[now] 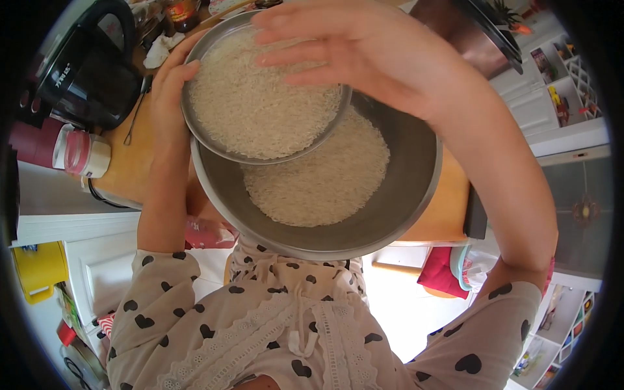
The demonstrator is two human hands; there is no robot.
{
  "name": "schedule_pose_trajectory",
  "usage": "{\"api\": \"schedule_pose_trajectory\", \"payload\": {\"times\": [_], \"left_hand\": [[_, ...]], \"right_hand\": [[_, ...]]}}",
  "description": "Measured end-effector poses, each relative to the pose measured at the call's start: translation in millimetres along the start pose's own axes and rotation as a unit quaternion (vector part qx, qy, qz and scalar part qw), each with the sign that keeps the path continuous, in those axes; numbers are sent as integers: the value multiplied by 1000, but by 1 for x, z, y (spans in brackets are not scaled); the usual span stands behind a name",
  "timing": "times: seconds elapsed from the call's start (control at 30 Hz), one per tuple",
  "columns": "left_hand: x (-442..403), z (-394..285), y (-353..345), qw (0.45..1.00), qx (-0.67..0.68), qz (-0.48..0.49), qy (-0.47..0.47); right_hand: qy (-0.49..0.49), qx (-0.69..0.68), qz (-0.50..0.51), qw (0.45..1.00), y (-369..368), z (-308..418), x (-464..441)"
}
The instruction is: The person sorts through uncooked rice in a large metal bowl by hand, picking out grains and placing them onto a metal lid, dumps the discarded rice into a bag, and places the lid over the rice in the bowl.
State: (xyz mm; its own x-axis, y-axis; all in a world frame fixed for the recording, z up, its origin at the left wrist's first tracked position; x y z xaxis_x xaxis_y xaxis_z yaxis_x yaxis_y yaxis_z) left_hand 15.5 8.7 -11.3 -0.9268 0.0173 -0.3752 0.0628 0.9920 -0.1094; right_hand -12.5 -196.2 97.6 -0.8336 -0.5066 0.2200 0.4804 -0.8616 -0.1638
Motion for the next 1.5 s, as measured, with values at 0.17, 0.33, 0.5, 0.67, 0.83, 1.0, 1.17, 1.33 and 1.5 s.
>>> {"api": "schedule_pose_trajectory", "payload": {"times": [0.17, 0.33, 0.5, 0.67, 0.83, 1.0, 1.17, 1.33, 1.5], "left_hand": [[-1, 2, 1, 1000, 7, -3, -4], [0, 3, 3, 999, -47, 1, 4], [-1, 3, 1, 999, -44, -4, 2], [-3, 5, 1, 999, -34, -3, -6], [-4, 7, 5, 997, -73, 0, -37], [-1, -3, -1, 999, -33, 14, -2], [-3, 3, -5, 1000, 29, -10, 4], [2, -5, -9, 1000, 11, -3, -10], [-6, 11, 8, 996, -82, -1, -17]], "right_hand": [[-50, 149, 42, 987, 52, 0, 24], [-191, 415, 68, 887, 61, -21, 41], [6, 572, 114, 812, 19, -85, 41], [79, 454, 212, 862, -18, -111, 32], [51, 389, 293, 872, -7, -94, 44], [10, 450, 173, 876, 37, -75, 52], [-128, 553, 7, 823, 48, -85, 51], [-120, 499, 42, 857, 7, -103, 53], [-65, 435, 122, 890, -20, -110, 48]]}}
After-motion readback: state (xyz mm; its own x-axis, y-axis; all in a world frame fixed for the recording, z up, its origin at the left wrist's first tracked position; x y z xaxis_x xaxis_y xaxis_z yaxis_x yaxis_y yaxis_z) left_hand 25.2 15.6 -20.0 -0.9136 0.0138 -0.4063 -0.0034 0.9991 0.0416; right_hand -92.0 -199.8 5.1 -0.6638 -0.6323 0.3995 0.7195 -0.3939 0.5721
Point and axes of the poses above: each hand's wrist, its own x-axis away from the middle knuckle, its own y-axis out of the back of the hand, z = x × y, the point moved 1 cm from there along -x, towards the middle knuckle, and after that the axes turned 10 degrees about -x, right-handed, at the moved point
